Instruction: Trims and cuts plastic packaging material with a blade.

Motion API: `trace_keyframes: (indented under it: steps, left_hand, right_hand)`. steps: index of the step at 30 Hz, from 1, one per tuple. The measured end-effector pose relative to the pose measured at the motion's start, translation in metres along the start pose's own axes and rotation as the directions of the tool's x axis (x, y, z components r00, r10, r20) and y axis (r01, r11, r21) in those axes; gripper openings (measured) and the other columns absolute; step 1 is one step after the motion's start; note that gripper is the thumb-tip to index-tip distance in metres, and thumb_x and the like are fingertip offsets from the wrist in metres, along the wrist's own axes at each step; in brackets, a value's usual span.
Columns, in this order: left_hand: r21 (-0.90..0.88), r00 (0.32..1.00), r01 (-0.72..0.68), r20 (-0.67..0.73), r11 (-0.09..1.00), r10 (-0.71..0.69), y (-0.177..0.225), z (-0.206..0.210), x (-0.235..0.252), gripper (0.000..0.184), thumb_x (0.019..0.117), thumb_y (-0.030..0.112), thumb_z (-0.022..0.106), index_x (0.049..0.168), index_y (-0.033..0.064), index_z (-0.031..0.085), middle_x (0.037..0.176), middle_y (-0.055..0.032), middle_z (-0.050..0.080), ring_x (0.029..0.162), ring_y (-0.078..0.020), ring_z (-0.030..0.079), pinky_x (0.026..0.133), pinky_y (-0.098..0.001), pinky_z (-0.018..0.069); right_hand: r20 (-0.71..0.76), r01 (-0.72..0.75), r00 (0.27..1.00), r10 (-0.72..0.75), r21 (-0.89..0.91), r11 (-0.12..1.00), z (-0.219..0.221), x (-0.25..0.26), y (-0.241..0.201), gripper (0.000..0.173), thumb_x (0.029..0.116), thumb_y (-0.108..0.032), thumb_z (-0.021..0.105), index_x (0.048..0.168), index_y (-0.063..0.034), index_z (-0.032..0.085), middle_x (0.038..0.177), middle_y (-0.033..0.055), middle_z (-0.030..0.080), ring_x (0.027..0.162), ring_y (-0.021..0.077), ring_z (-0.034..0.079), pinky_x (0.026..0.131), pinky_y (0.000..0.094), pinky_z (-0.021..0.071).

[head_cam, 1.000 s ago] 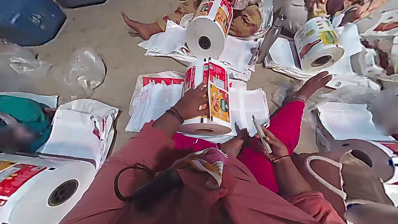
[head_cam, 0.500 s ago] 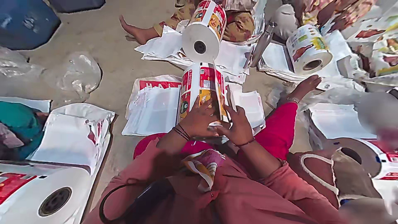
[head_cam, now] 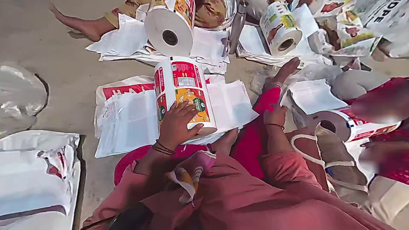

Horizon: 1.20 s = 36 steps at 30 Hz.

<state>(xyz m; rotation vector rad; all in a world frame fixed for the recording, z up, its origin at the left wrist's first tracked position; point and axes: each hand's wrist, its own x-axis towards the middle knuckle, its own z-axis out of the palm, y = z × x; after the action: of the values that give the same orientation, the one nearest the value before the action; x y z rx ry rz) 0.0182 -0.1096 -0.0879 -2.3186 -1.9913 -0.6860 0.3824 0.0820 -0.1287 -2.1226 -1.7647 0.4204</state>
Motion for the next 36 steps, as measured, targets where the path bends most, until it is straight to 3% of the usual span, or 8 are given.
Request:
trace_keyframes:
  steps: [5,8,12,18,24,31,33,36]
  left_hand:
    - [0.042,0.985,0.143,-0.102,0.989,-0.138,0.004,0.005,-0.003,0.055,0.0999,0.05,0.049,0.13,0.0097,0.069,0.146,-0.0094,0.06,0.143,-0.0314,0.049,0.119,-0.0549,0.0362]
    - [0.056,0.967,0.22,-0.148,0.974,-0.209,0.006,0.004,-0.006,0.047,0.1004,0.043,0.049,0.131,0.0135,0.068,0.146,-0.0061,0.06,0.143,-0.0329,0.048,0.114,-0.0551,0.0409]
    - [0.015,0.939,0.329,-0.113,0.944,-0.325,0.003,0.003,-0.014,0.049,0.101,0.043,0.047,0.144,0.0218,0.06,0.157,-0.0056,0.05,0.149,-0.0366,0.037,0.116,-0.0591,0.0355]
    - [-0.211,0.977,0.208,-0.006,0.955,-0.214,-0.041,0.0,-0.033,0.061,0.1006,0.056,0.046,0.155,0.0271,0.048,0.169,-0.0032,0.03,0.158,-0.0353,0.016,0.123,-0.0643,0.017]
    - [-0.352,0.99,0.141,0.077,0.925,-0.122,-0.076,0.0,-0.042,0.118,0.0688,0.081,0.068,0.162,0.0178,0.034,0.173,-0.0071,0.012,0.16,-0.0312,0.003,0.126,-0.0626,0.0099]
    - [-0.274,0.879,0.408,0.377,0.871,-0.293,-0.088,-0.018,-0.054,0.143,0.0616,0.053,0.094,0.166,0.0125,0.005,0.173,-0.0151,-0.005,0.158,-0.038,0.009,0.121,-0.0628,0.025]
    - [-0.522,0.918,0.373,0.331,0.767,-0.22,-0.108,-0.014,-0.064,0.13,0.0691,0.052,0.089,0.166,0.0092,0.012,0.173,-0.015,0.002,0.157,-0.0358,0.016,0.12,-0.0616,0.0266]
    - [-0.689,0.948,0.318,0.246,0.651,-0.202,-0.127,-0.001,-0.068,0.108,0.0833,0.061,0.068,0.165,0.0096,0.02,0.173,-0.0106,0.01,0.157,-0.0269,0.021,0.122,-0.0549,0.0273]
  right_hand:
    - [0.402,0.343,0.819,-0.409,0.228,0.911,0.041,-0.011,-0.03,0.031,0.1041,-0.008,0.048,0.129,-0.0038,0.067,0.123,0.0239,0.066,0.107,0.0381,0.069,0.091,0.0578,0.0574]
    - [0.638,0.219,0.698,-0.325,0.241,0.945,0.084,-0.009,-0.038,0.032,0.1066,-0.013,0.05,0.133,-0.0006,0.061,0.125,0.0244,0.067,0.115,0.0381,0.066,0.101,0.057,0.0512]
    - [0.61,0.125,0.78,-0.139,0.065,0.99,0.094,0.002,-0.032,0.04,0.1039,-0.028,0.06,0.133,-0.0004,0.061,0.128,0.026,0.065,0.121,0.0417,0.062,0.105,0.0613,0.0469]
    - [0.556,0.099,0.82,-0.138,0.099,0.99,0.068,-0.004,-0.09,0.067,0.1074,-0.013,0.047,0.165,-0.0231,0.016,0.124,0.025,0.065,0.09,0.0351,0.071,0.076,0.0508,0.0588]
    - [0.499,0.326,0.718,-0.486,0.376,0.868,0.005,-0.039,-0.249,0.053,0.1111,-0.014,0.04,0.162,-0.0253,0.03,0.108,0.0182,0.068,0.059,0.0216,0.063,0.053,0.0389,0.0553]
    - [0.511,0.619,0.653,-0.558,0.064,0.783,0.018,-0.048,-0.368,0.049,0.1085,-0.015,0.043,0.157,-0.0141,0.041,0.13,0.0243,0.064,0.1,0.0376,0.07,0.085,0.0573,0.0572]
    - [0.517,0.673,0.639,-0.57,-0.018,0.739,0.022,-0.049,-0.381,0.047,0.1067,-0.013,0.045,0.153,-0.0095,0.047,0.141,0.0232,0.06,0.126,0.0399,0.061,0.106,0.0603,0.0461]
    - [0.536,0.684,0.651,-0.538,-0.107,0.721,0.027,-0.051,-0.391,0.045,0.1067,-0.015,0.047,0.151,-0.0101,0.048,0.133,0.0249,0.063,0.115,0.042,0.065,0.097,0.0627,0.0505]
